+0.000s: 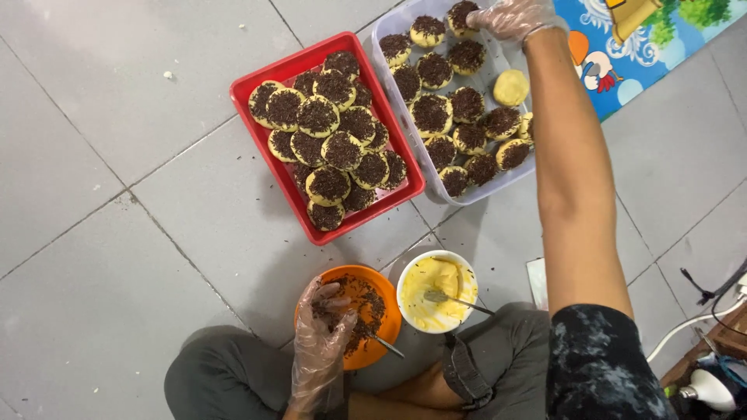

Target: Dipping buns into a liquid glaze and then into chocolate sprinkles to coat them before placing them in a tray.

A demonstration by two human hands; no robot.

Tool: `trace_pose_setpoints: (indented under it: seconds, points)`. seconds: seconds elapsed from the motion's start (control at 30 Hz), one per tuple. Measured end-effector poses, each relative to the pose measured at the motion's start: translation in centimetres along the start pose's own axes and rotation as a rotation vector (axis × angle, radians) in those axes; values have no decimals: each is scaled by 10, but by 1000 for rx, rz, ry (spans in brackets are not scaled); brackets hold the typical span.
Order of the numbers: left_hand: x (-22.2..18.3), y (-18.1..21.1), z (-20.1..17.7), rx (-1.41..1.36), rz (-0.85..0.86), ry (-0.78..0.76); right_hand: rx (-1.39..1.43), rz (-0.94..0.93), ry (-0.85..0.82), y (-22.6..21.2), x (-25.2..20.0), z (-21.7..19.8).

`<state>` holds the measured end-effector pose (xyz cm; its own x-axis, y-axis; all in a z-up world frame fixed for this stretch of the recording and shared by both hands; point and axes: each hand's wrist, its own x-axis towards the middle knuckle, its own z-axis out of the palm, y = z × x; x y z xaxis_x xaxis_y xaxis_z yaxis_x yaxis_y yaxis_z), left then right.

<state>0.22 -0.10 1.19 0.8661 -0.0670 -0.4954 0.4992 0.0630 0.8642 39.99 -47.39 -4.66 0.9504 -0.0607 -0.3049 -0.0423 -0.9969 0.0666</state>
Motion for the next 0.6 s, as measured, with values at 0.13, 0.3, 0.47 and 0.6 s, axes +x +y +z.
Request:
trace_pose_setpoints:
  seconds: [0.13, 0.3, 0.47, 0.6]
  points:
    - [-3, 3, -2, 93, 6, -10, 232, 34, 117, -9, -55, -46]
    - [-6, -2, -1, 10, 86, -19, -273, 15, -97, -13, -90, -33]
    - [-8, -2, -2, 12, 86, -19, -365, 3, -148, -2, -94, 10]
    - [-9, -1, -3, 52, 101, -9, -347, 14, -138, 3, -88, 19]
